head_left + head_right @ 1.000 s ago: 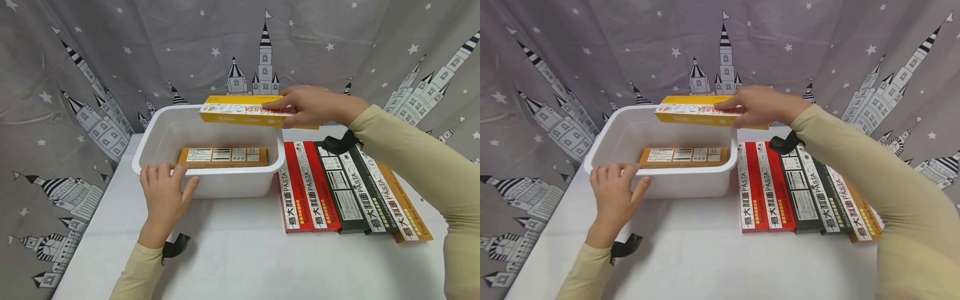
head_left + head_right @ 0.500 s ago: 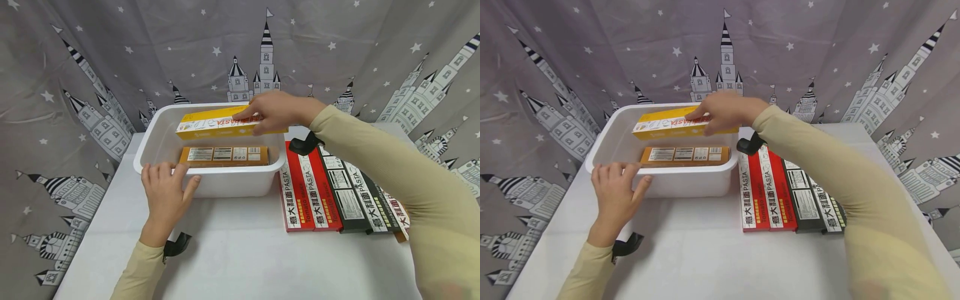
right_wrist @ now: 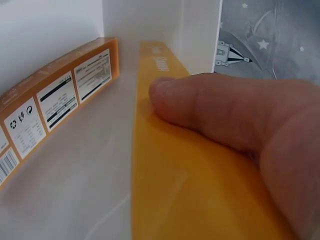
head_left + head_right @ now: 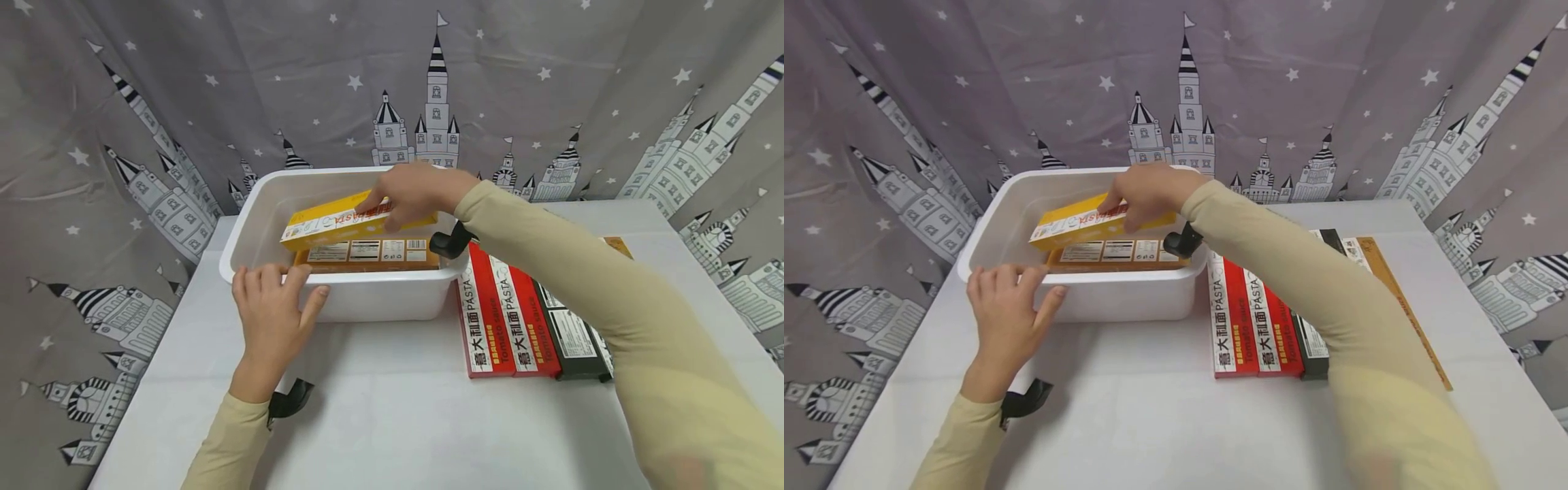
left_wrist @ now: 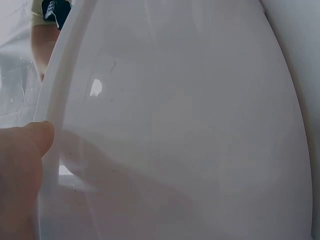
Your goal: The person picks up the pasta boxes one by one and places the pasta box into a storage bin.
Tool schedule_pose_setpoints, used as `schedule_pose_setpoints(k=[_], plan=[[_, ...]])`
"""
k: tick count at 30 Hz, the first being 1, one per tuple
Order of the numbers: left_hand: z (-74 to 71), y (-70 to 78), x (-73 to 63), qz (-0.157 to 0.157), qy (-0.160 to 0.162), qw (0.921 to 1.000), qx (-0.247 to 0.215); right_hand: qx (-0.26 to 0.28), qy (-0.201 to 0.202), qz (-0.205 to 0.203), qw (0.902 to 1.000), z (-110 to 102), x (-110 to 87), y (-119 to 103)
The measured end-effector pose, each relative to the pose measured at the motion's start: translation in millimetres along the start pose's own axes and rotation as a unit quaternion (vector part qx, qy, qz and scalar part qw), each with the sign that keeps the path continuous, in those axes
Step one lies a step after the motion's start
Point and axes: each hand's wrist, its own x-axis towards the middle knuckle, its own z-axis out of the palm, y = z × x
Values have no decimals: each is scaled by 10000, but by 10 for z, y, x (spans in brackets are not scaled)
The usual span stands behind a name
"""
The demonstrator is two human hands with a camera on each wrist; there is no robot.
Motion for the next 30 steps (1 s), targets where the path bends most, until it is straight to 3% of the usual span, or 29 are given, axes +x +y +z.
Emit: schedule_pose_setpoints(k=[7,19,30], plan=[[17,15,12,18,-35,10000,12,19,-81,333,9994,54,84,11],[21,1,-7,67,193,9998,-4,469,-67,250,9986,193,272,20],[0,-7,-1,42,96,9999,19,659,111,444,9968,361,387,116]])
